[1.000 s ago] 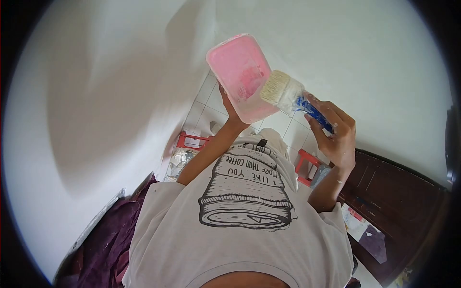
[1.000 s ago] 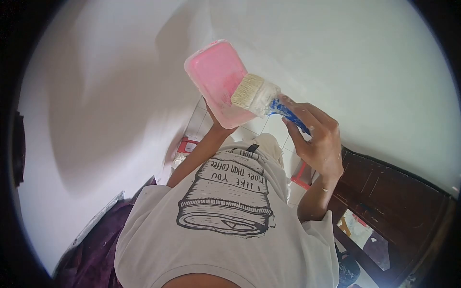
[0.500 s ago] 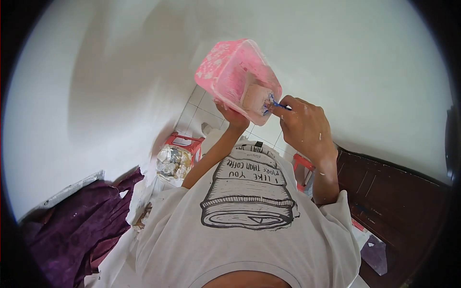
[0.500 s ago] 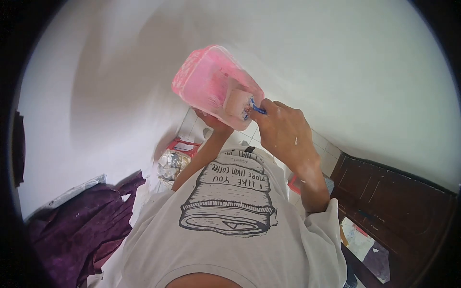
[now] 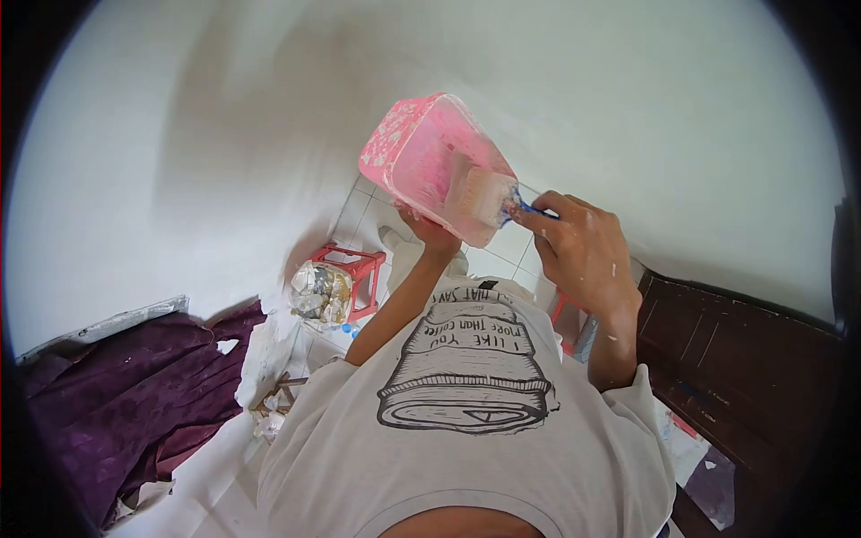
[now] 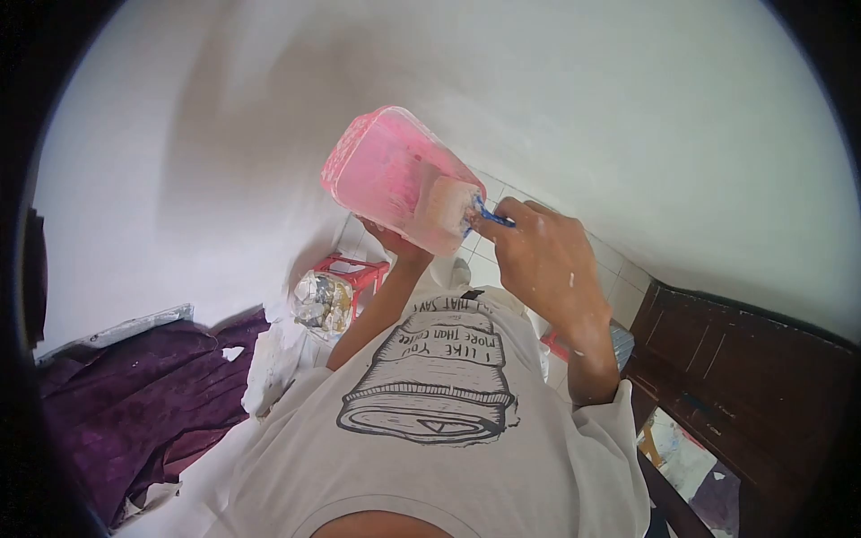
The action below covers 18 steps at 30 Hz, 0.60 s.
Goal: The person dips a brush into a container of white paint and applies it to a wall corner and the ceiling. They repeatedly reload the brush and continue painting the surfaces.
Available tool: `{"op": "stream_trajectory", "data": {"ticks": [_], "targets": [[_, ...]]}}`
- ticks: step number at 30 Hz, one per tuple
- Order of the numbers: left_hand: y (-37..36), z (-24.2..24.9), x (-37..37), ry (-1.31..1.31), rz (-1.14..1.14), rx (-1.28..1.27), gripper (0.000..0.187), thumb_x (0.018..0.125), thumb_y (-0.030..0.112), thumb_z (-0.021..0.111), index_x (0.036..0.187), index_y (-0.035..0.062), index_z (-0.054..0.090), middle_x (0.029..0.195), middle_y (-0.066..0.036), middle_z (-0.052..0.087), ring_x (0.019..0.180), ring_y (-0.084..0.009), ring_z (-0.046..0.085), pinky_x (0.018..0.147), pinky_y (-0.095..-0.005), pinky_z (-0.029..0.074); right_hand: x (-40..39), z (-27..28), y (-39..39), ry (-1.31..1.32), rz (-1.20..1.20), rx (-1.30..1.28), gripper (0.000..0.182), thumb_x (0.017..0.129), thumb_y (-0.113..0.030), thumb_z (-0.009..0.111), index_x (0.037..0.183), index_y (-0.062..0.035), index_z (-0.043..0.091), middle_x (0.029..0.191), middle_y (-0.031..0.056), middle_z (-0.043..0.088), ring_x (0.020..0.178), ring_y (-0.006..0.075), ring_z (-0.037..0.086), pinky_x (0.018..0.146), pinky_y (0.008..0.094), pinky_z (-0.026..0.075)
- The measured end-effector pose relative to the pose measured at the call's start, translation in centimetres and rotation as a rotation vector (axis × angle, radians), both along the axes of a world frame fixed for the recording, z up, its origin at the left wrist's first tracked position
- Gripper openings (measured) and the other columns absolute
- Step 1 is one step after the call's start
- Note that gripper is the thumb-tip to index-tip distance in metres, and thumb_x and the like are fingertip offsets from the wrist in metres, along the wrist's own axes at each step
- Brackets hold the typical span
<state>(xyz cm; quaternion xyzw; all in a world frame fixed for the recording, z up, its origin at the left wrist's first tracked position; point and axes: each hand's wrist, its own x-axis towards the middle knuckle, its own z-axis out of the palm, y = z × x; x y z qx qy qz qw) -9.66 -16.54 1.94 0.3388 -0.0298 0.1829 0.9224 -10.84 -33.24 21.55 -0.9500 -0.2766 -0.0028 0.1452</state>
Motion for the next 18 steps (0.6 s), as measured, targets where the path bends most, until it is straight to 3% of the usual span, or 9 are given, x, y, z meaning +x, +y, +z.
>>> {"op": "stream_trajectory", "data": {"ticks": [2,6,7,9,10,12,13,15,18], "targets": [[-1.2,0.6,-0.8,0.127,0.121,0.127,0.068,0.096,0.059,0.026,0.144,0.0117,0.019,0.145,-0.01,0.028,0.135,-0.0286,0.032,0.111,-0.048,0.03,0.1,-1.4,-0.2,0.028,0.042,0.007,0.034,0.074,0.003,0.062,0.1,-0.0154,0.073,0.088,0.0029,0.066,0.074,0.0212,0.064,0.061,0.0338,0.052],[-0.9,-3.8,0.1,0.102,0.162,0.04,0.064,0.097,0.054,0.032,0.143,0.01,0.019,0.144,-0.012,0.028,0.134,-0.0291,0.033,0.111,-0.0486,0.031,0.5,-2.0,-2.7,0.114,0.107,0.188,0.034,0.074,0.001,0.06,0.104,-0.0121,0.071,0.089,0.0075,0.068,0.07,0.0243,0.064,0.06,0.0345,0.052],[-0.5,-4.4,0.1,0.051,0.231,0.139,0.063,0.098,0.051,0.033,0.143,0.0092,0.019,0.144,-0.012,0.028,0.134,-0.0291,0.034,0.111,-0.0487,0.031,0.6,-2.2,-3.2,0.11,0.112,0.191,0.034,0.074,0.001,0.06,0.104,-0.0121,0.071,0.089,0.0075,0.068,0.07,0.0243,0.064,0.06,0.0345,0.052],[0.0,-4.5,0.2,-0.004,0.3,0.242,0.061,0.099,0.049,0.034,0.143,0.0084,0.019,0.144,-0.013,0.027,0.134,-0.0292,0.034,0.111,-0.0487,0.031,0.5,-3.0,-4.4,0.165,0.068,0.577,0.032,0.078,0.004,0.06,0.107,-0.007,0.069,0.09,0.0096,0.07,0.058,0.0197,0.061,0.055,0.0313,0.049],[0.1,-4.2,0.2,0.018,0.262,0.181,0.061,0.099,0.05,0.033,0.143,0.0091,0.02,0.145,-0.012,0.028,0.134,-0.029,0.034,0.11,-0.0484,0.031,0.5,-3.3,-5.1,0.161,0.071,0.578,0.032,0.078,0.004,0.06,0.107,-0.007,0.069,0.09,0.0096,0.07,0.058,0.0197,0.061,0.055,0.0313,0.049],[0.1,-3.3,0.0,0.06,0.19,0.051,0.061,0.099,0.051,0.03,0.144,0.0106,0.021,0.145,-0.011,0.028,0.134,-0.0285,0.034,0.11,-0.0477,0.031,0.6,-4.0,-6.0,0.58,0.001,0.782,0.03,0.085,0.004,0.058,0.114,-0.0023,0.063,0.089,0.013,0.07,0.051,0.0122,0.053,0.051,0.0258,0.046],[0.2,-2.9,-0.2,0.082,0.154,-0.015,0.061,0.099,0.052,0.029,0.144,0.0114,0.021,0.145,-0.01,0.029,0.134,-0.0282,0.034,0.11,-0.0474,0.031,0.4,-5.3,-6.1,0.577,0.006,0.778,0.03,0.085,0.004,0.058,0.114,-0.0023,0.063,0.089,0.013,0.07,0.051,0.0122,0.053,0.051,0.0258,0.046],[0.2,-2.1,-0.7,0.107,0.123,-0.084,0.061,0.099,0.053,0.028,0.144,0.0122,0.022,0.146,-0.01,0.029,0.134,-0.028,0.034,0.11,-0.047,0.031,0.1,-8.7,-5.9,0.716,0.023,1.226,0.03,0.09,0.001,0.056,0.12,-0.0001,0.056,0.085,0.0144,0.068,0.052,0.0071,0.049,0.048,0.0223,0.043],[0.1,-1.3,-1.4,0.152,0.051,-0.104,0.064,0.098,0.056,0.025,0.145,0.0137,0.023,0.145,-0.009,0.032,0.134,-0.0276,0.034,0.11,-0.0457,0.032,0.0,-9.9,-5.3,0.769,0.011,1.296,0.028,0.093,-0.002,0.054,0.121,-0.0006,0.054,0.084,0.0153,0.067,0.052,0.0072,0.048,0.047,0.0213,0.042]]}}
